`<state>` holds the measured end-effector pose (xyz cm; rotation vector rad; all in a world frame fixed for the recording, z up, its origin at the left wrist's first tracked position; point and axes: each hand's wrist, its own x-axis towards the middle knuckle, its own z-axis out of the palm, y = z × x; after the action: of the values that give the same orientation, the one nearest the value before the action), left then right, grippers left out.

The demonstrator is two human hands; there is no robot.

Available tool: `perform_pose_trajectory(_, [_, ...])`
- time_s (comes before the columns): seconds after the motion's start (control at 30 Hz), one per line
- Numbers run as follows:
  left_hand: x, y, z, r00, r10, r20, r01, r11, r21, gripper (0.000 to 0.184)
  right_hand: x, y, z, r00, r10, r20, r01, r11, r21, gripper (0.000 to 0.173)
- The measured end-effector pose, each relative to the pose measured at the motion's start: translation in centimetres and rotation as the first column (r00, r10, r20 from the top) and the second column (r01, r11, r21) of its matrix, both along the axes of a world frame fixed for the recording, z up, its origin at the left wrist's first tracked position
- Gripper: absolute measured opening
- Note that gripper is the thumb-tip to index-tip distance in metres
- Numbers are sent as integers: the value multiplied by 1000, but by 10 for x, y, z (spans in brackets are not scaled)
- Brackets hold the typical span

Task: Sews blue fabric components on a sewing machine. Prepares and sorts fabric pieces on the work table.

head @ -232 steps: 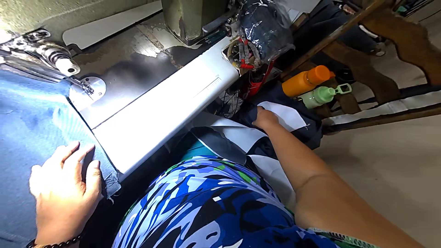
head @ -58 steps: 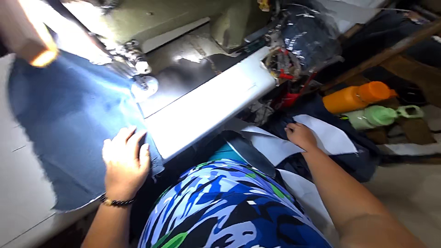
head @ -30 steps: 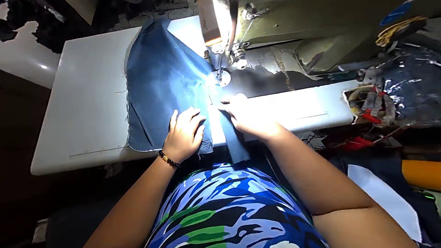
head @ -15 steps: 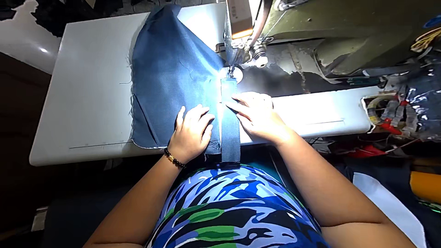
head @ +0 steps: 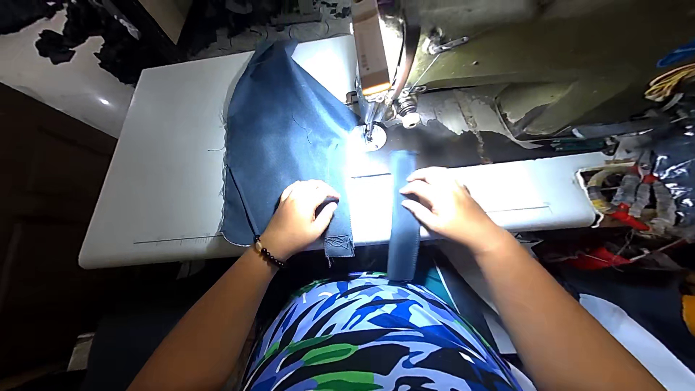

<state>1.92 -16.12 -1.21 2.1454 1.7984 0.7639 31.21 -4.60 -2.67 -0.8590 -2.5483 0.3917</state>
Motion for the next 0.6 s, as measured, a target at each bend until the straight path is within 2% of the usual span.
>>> perform_pose_trajectory(0.07, [-4,19,16,1000,13,12,-14,998,56,26,12,9,6,990,-127,58,129,991,-27,28])
perform_pose_trajectory(0.17, [-9,66,37,988,146,-58,-141,987,78,30,15,18,2,970,-234,73,235,972,-11,31])
perform_pose_trajectory(0.3, [-30,140,51,912,382,-152,-391,920,-34,40,12,18,-4,970,-238,41,237,971,28,33])
perform_pose_trajectory(0.37, [-43,162,44,861,447,-242,-495,847,-194,55,13,19,-5,971,-234,42,232,972,41,34])
perform_pose_trajectory(0.4, [-46,168,32,862,395,-317,-480,836,-266,58,13,19,-6,971,-235,48,233,971,44,34])
perform_pose_trajectory(0.43, [-43,169,20,874,302,-380,-421,862,-284,57,14,19,-6,970,-238,59,235,971,42,34])
perform_pose_trajectory(0.5, [-29,162,6,921,82,-380,-181,956,-231,53,14,20,-6,967,-244,72,241,969,47,35])
perform_pose_trajectory(0.53, [-28,161,2,922,9,-388,-104,969,-226,54,13,21,-6,966,-247,77,243,968,59,35])
perform_pose_trajectory(0.57, [-32,163,1,927,2,-376,-95,969,-229,53,13,20,-6,965,-250,83,246,968,59,36])
perform_pose_trajectory(0.6, [-42,168,1,926,57,-373,-157,958,-241,54,13,18,-6,965,-249,87,245,968,51,36])
